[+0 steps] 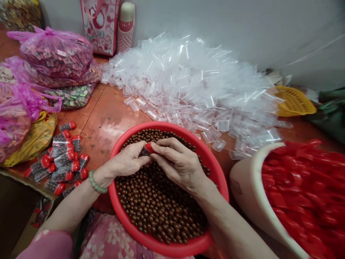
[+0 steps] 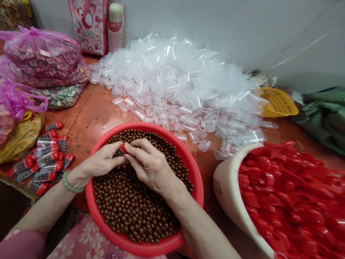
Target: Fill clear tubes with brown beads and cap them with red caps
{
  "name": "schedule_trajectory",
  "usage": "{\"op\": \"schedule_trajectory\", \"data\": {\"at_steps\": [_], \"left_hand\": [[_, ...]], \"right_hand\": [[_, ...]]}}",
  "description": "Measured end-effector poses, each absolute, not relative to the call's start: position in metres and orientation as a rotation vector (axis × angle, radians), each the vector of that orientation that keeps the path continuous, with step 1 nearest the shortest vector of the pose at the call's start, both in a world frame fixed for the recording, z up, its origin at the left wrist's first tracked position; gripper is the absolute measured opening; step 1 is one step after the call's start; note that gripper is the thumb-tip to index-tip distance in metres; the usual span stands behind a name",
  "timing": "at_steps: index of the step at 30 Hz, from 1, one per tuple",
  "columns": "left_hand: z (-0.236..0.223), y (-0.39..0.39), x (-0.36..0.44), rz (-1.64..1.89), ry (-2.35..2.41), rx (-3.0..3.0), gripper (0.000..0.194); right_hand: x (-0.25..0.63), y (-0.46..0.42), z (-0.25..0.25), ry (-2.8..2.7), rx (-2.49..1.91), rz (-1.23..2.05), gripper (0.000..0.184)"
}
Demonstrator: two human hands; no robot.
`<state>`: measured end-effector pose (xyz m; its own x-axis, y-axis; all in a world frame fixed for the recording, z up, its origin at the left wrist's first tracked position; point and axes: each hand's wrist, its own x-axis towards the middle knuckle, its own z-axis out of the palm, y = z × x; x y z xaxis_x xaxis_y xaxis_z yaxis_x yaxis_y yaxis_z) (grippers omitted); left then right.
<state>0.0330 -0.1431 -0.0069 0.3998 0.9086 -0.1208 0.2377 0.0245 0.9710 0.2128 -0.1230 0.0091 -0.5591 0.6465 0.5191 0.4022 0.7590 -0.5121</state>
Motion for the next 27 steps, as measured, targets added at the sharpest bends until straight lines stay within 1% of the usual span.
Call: {"op": "schedule_trajectory", "data": {"at_steps": [6,9,11,13,17,21,24,27], "left_hand": [[-0.010,-0.146,0.033,0.770,1.016,1.480,0.016],[-0.011,-0.145,0.033,0.773,1.015,1.448,0.013],[-0.009,-0.144,0.033,0.790,1.004,1.390,0.011],[-0.005,-0.143,0.033,0.773,0.966,1.304,0.014],[0.002,-0.139,0.033,0.785,0.895,1.174,0.031],[0.001,-0.135,0.033,0.829,0.901,1.138,0.036],[0.000,-0.135,0.034,0.766,0.867,1.153,0.036],[0.002,-0.136,0.034,0.726,0.829,1.110,0.037]], "right_hand": [[0.211,-0.130,0.008,-2.324,-0.727,0.464,0.034],[0.210,-0.133,0.009,-2.320,-0.717,0.423,0.040],[0.210,-0.132,0.010,-2.306,-0.730,0.455,0.041],[0.214,-0.130,0.012,-2.276,-0.759,0.553,0.038],[0.227,-0.123,0.016,-2.106,-0.865,0.887,0.034],[0.234,-0.118,0.014,-1.740,-1.018,1.155,0.029],[0.229,-0.116,0.011,-1.595,-1.081,1.162,0.029],[0.222,-0.118,0.009,-1.660,-1.064,1.033,0.018]]}}
